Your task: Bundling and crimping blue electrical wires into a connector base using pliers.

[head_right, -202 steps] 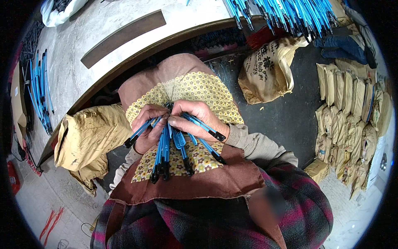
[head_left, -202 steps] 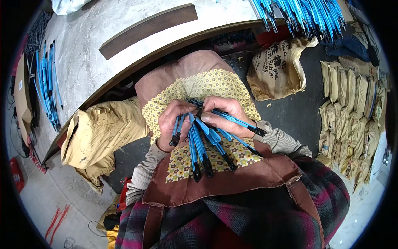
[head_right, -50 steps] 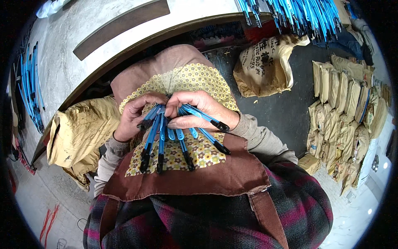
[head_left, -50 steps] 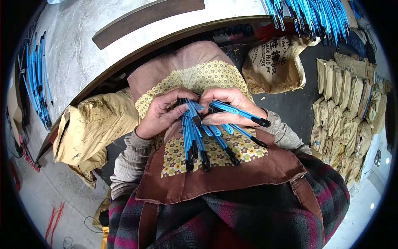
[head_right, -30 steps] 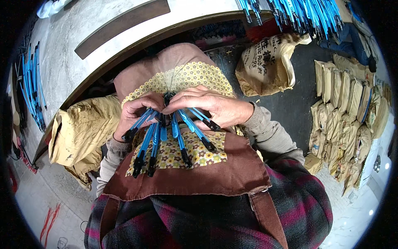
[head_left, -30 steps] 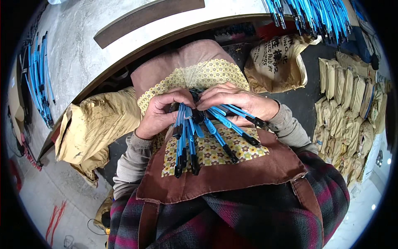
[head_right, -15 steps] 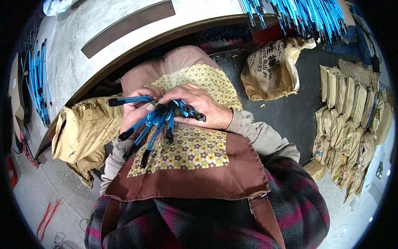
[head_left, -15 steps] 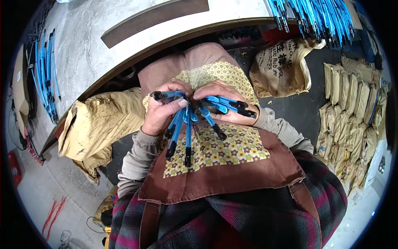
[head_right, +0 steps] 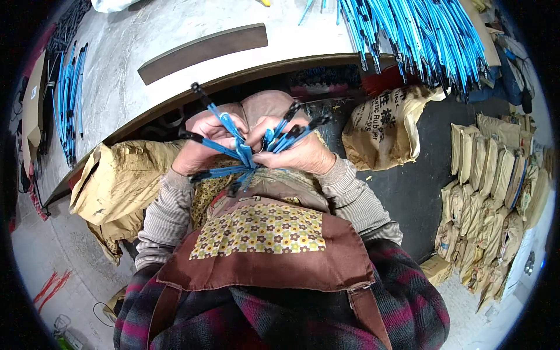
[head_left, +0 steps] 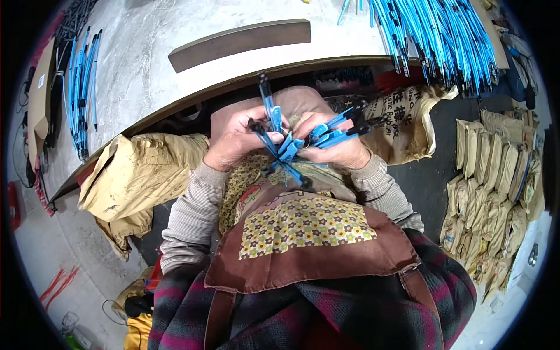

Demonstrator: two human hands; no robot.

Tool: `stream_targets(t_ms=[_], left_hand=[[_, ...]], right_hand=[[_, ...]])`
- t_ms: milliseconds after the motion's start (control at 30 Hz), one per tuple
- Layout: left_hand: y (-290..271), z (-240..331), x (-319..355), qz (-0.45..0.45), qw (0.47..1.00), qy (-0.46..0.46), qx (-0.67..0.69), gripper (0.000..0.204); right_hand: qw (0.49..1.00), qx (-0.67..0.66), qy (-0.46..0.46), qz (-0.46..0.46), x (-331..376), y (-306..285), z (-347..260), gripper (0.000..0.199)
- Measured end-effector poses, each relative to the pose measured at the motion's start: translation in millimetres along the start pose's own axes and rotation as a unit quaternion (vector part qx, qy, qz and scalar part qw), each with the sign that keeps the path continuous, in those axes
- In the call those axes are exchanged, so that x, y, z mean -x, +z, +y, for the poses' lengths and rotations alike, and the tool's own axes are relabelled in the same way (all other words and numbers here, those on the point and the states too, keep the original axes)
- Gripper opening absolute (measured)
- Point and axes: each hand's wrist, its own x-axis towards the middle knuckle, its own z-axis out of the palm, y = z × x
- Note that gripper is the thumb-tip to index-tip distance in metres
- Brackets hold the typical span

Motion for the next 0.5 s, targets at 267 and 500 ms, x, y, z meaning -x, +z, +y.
stream_targets(t_ms=[267,500], left_hand=[[5,1,-33,-0.097,0.977,0.052,0.183,0.056],[15,-16,-48,-0.118,0.963,0.079,0.23,0.061]], right_hand=[[0.997,-0.045,-0.053,0.025,-1,-40,5,0.029],[0.99,-0.123,-0.063,-0.001,3,-55,9,0.026]])
